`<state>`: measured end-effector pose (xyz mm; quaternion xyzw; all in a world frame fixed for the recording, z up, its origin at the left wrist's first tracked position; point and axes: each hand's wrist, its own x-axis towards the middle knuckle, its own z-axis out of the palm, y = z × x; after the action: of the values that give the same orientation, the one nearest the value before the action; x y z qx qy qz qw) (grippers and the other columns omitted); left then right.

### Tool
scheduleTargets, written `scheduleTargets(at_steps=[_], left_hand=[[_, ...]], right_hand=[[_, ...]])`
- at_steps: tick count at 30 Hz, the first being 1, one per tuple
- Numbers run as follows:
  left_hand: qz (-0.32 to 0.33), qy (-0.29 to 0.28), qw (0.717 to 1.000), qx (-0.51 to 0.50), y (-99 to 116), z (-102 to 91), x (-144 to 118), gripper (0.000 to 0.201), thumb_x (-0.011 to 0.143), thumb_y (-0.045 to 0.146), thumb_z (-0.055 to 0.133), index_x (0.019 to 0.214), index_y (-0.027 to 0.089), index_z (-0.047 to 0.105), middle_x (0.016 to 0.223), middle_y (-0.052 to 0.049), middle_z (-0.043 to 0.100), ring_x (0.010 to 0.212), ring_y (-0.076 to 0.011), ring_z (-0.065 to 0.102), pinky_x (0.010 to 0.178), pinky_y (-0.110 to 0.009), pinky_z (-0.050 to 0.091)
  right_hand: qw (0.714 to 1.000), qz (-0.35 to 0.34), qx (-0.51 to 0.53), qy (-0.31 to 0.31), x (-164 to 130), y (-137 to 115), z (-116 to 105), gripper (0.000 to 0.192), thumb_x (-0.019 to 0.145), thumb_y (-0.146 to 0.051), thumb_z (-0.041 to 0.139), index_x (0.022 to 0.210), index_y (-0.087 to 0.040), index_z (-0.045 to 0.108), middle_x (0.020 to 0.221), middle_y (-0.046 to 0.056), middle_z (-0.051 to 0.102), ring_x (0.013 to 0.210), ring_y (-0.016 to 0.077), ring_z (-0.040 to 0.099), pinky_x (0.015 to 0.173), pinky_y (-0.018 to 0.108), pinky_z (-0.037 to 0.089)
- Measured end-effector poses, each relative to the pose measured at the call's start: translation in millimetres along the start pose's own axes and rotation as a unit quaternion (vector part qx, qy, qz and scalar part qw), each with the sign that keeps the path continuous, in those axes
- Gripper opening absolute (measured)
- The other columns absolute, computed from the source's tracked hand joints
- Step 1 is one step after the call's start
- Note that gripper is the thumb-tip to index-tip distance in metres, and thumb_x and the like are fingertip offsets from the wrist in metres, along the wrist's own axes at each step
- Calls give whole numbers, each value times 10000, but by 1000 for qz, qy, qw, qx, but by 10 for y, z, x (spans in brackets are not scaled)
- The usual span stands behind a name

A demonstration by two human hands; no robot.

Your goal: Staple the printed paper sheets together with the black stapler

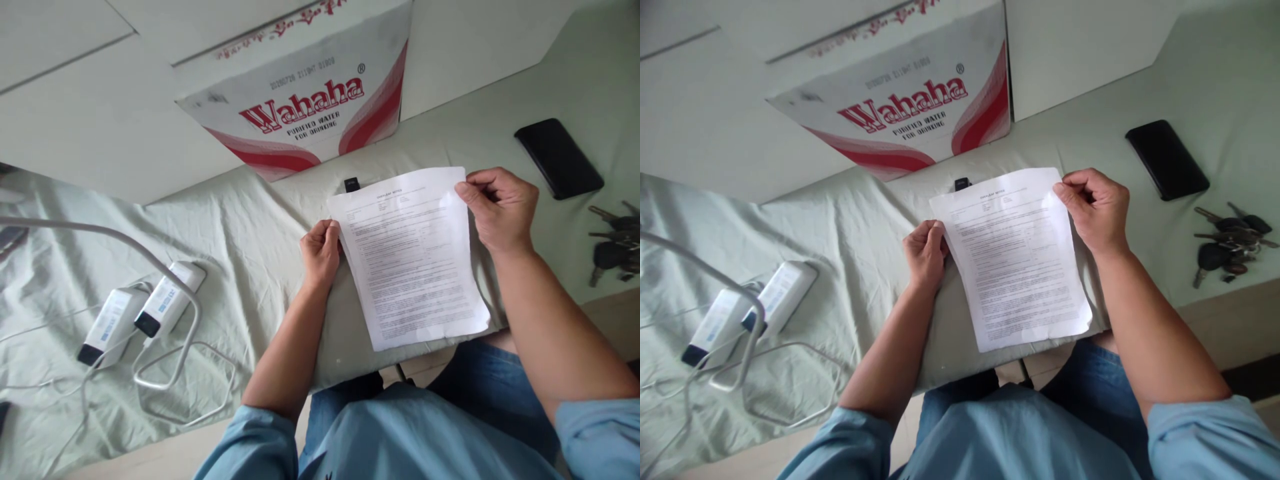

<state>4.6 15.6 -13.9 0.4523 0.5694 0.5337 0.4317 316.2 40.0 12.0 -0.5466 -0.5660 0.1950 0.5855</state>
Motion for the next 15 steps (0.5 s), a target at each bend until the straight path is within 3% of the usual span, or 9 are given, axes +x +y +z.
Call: scheduleTargets(at_steps=[8,15], left_hand=[[-1,-14,999,-46,82,33,-12,530,889,668,823,701,211,631,547,69,404,473,-82,337,447,-234,316],[15,-18,1000,-12,-25,-18,-5,522,930,701,799,769,213,707,551,56,431,497,-102,363,463,-252,307]], right_hand=[[1000,-17,-15,3,-12,-6,31,290,884,-506,891,848,-234,794,687,-27,689,625,140,554,611,319,436],[1000,-22,-2,10,-24,-8,49,255,877,-444,921,843,-220,802,677,-27,678,621,127,545,603,304,427]])
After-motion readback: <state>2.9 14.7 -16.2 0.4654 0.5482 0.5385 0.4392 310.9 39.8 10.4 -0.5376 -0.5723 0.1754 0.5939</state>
